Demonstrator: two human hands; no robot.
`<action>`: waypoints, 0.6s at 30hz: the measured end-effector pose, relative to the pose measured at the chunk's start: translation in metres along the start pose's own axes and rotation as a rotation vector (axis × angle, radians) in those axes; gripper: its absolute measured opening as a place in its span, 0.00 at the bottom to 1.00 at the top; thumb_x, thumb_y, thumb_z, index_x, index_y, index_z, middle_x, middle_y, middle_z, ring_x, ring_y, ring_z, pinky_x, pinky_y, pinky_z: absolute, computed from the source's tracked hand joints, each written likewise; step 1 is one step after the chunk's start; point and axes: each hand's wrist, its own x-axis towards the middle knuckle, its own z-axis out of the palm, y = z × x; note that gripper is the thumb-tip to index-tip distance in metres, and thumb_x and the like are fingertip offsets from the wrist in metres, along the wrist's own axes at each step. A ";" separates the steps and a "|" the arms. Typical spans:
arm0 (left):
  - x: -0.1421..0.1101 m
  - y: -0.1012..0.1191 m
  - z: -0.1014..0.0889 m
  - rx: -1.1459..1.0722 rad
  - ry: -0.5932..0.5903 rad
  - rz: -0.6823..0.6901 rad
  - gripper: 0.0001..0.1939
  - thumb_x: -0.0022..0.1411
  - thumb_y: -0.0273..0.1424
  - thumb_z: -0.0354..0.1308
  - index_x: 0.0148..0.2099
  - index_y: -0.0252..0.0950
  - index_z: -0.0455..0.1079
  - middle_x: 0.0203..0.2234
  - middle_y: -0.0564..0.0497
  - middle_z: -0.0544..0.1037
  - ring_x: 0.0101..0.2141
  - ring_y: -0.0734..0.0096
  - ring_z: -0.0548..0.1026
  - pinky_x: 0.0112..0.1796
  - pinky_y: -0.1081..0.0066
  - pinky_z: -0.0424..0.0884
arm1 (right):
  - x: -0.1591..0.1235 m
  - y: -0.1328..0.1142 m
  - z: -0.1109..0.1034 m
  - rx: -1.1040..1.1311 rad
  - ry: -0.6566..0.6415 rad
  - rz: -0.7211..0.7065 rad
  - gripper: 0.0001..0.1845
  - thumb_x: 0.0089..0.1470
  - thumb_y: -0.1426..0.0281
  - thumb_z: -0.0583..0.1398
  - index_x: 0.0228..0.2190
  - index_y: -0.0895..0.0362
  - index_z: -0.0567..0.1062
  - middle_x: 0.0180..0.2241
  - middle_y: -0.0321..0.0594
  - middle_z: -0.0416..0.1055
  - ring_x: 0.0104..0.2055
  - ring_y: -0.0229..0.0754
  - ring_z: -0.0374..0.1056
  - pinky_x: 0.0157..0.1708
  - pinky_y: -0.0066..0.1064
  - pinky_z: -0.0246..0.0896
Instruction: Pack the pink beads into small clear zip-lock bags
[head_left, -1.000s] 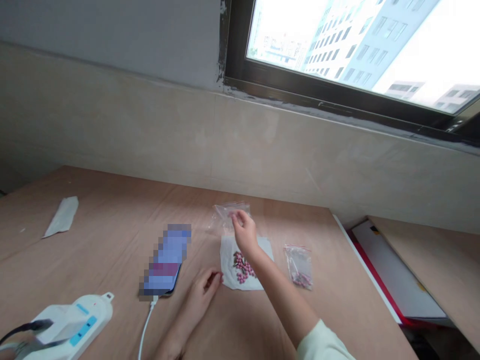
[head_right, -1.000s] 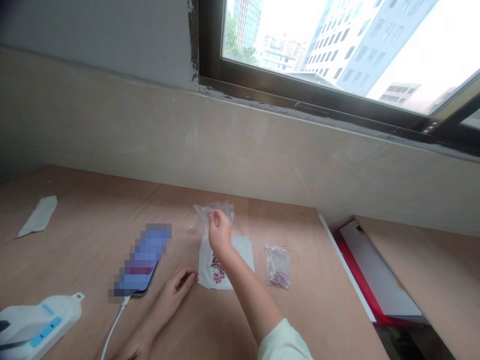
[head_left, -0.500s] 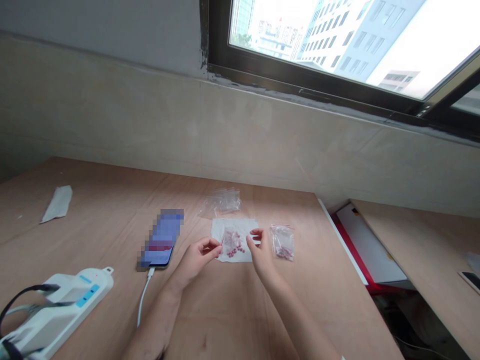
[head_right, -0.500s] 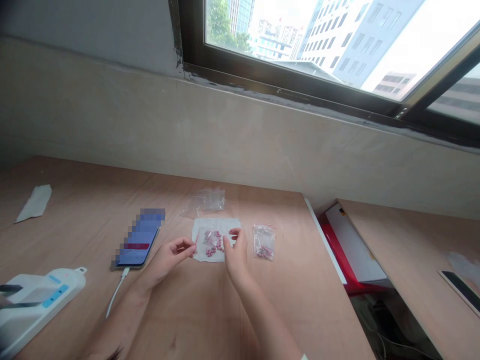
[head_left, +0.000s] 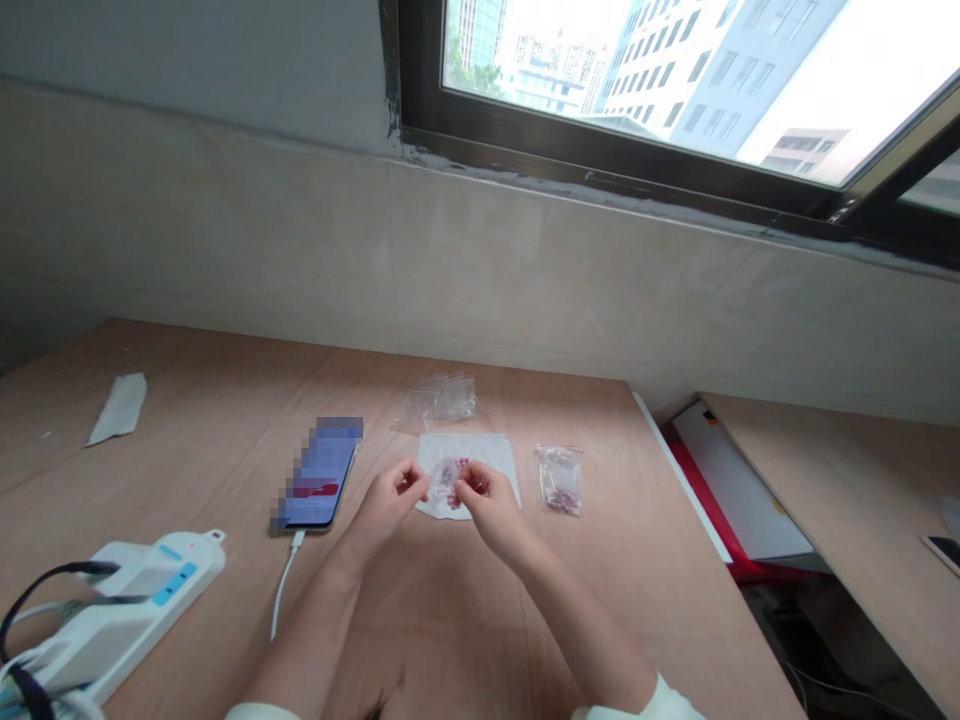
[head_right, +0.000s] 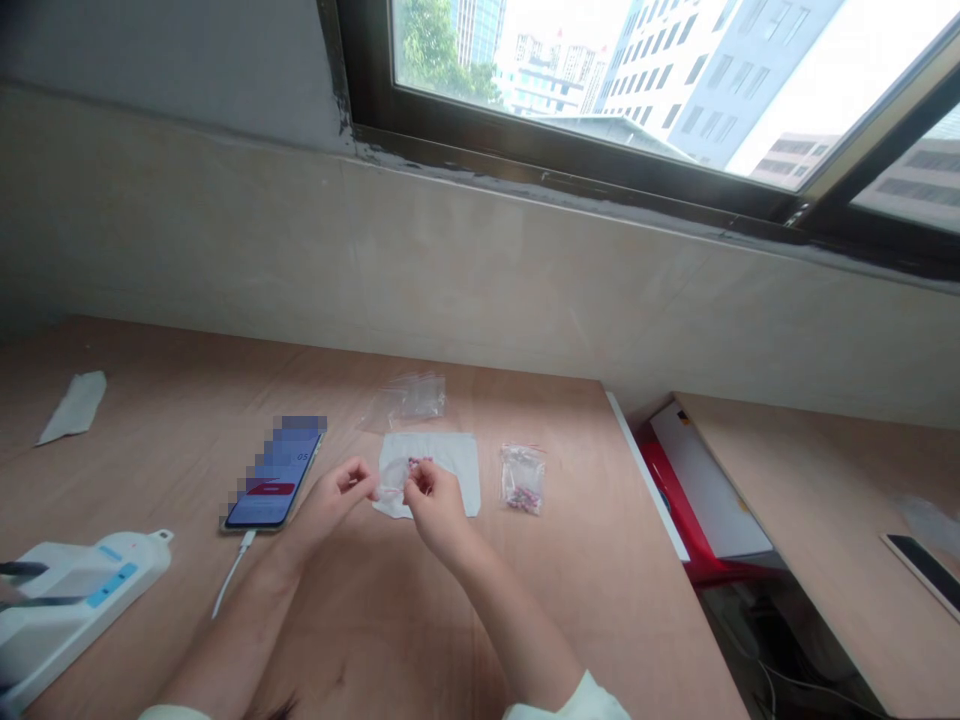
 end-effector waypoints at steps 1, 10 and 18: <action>0.001 -0.002 0.000 0.047 0.048 -0.001 0.09 0.51 0.33 0.49 0.22 0.35 0.58 0.17 0.57 0.64 0.22 0.76 0.65 0.27 0.76 0.62 | -0.001 0.000 0.001 -0.011 0.028 0.011 0.07 0.40 0.75 0.50 0.15 0.57 0.61 0.15 0.32 0.60 0.20 0.33 0.56 0.22 0.25 0.49; 0.003 -0.008 0.002 0.236 0.023 0.206 0.20 0.48 0.20 0.43 0.45 0.36 0.59 0.44 0.48 0.65 0.47 0.69 0.62 0.48 0.66 0.57 | -0.011 -0.003 0.010 -0.069 0.004 -0.029 0.08 0.37 0.77 0.50 0.12 0.57 0.60 0.14 0.30 0.58 0.20 0.32 0.54 0.21 0.24 0.48; -0.002 0.005 -0.006 0.345 -0.218 0.187 0.27 0.50 0.35 0.54 0.53 0.41 0.53 0.52 0.49 0.59 0.53 0.64 0.55 0.52 0.63 0.52 | 0.003 -0.006 -0.007 0.265 -0.076 0.100 0.07 0.41 0.72 0.52 0.16 0.58 0.63 0.17 0.34 0.65 0.20 0.32 0.58 0.23 0.25 0.54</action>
